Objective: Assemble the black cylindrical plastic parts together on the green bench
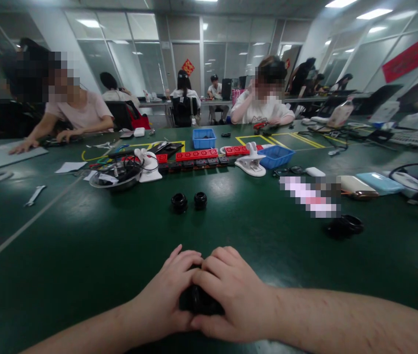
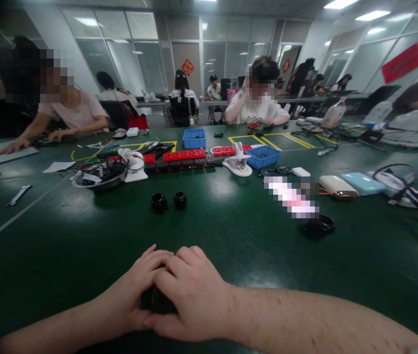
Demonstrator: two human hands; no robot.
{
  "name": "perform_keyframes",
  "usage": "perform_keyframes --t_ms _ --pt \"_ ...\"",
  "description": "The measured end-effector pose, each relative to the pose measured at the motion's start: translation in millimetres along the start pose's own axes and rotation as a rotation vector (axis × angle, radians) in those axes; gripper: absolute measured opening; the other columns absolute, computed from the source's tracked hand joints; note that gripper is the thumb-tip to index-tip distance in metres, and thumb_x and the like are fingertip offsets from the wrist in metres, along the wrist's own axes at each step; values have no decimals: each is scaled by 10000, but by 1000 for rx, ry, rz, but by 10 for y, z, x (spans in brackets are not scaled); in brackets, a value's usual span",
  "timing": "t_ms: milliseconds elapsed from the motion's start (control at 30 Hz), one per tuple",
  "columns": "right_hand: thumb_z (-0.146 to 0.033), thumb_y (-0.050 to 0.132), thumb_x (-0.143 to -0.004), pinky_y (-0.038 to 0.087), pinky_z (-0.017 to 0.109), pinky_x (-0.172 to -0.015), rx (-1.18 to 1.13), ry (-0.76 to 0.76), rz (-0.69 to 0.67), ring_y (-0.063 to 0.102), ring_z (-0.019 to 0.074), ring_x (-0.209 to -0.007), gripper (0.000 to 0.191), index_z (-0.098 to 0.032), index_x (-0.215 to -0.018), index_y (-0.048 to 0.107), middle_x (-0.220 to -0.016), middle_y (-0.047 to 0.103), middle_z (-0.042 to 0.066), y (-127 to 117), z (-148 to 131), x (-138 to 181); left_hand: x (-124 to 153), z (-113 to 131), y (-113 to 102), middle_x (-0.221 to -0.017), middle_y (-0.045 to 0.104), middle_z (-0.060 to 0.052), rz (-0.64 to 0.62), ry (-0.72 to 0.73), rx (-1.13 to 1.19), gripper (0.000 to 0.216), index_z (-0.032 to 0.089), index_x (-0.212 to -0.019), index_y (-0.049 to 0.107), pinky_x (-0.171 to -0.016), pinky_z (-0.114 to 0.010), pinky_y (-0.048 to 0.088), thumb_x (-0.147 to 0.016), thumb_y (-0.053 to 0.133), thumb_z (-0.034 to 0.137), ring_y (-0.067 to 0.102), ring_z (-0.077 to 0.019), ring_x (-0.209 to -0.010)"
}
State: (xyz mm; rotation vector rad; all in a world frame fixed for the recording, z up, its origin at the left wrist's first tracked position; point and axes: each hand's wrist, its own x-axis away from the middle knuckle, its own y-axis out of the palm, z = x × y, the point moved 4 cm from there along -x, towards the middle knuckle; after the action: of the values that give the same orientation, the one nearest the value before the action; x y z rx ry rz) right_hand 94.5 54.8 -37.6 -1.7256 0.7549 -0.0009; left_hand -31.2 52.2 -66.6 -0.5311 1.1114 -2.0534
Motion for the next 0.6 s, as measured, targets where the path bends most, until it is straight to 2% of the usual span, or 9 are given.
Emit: perform_keyframes --t_ms 100,300,433,600 --pt "-462 546 -718 325 324 -661 31 -17 -26 438 172 -761 341 -175 -900 567 -843 552 40 6 -12 -11 -6 17 -15 -1159 505 -61 -6 -9 -2 532 241 -1096 522 -1055 -507 115 -630 706 419 434 -267 -1125" --pt "-318 481 -701 320 326 -658 -11 -117 -42 423 176 -768 237 -184 -865 588 -848 539 46 -19 -59 -23 -4 15 -14 -1139 511 -29 15 2 -18 597 277 -1149 487 -1052 -518 110 -600 716 328 436 -264 -1114" --pt "-253 424 -655 324 324 -664 -103 -226 -36 418 174 -788 284 -186 -872 596 -920 563 35 -33 -97 -15 -3 -5 -1 -1129 513 -33 28 -17 -25 561 272 -1112 516 -1044 -531 129 -603 714 402 433 -272 -1111" --pt "-247 396 -621 327 343 -692 -153 -254 -74 419 178 -797 302 -199 -839 599 -875 580 15 -12 -94 -9 -1 12 -14 -1098 521 -40 20 0 -21 507 252 -1062 542 -1044 -532 126 -628 682 475 433 -267 -1112"
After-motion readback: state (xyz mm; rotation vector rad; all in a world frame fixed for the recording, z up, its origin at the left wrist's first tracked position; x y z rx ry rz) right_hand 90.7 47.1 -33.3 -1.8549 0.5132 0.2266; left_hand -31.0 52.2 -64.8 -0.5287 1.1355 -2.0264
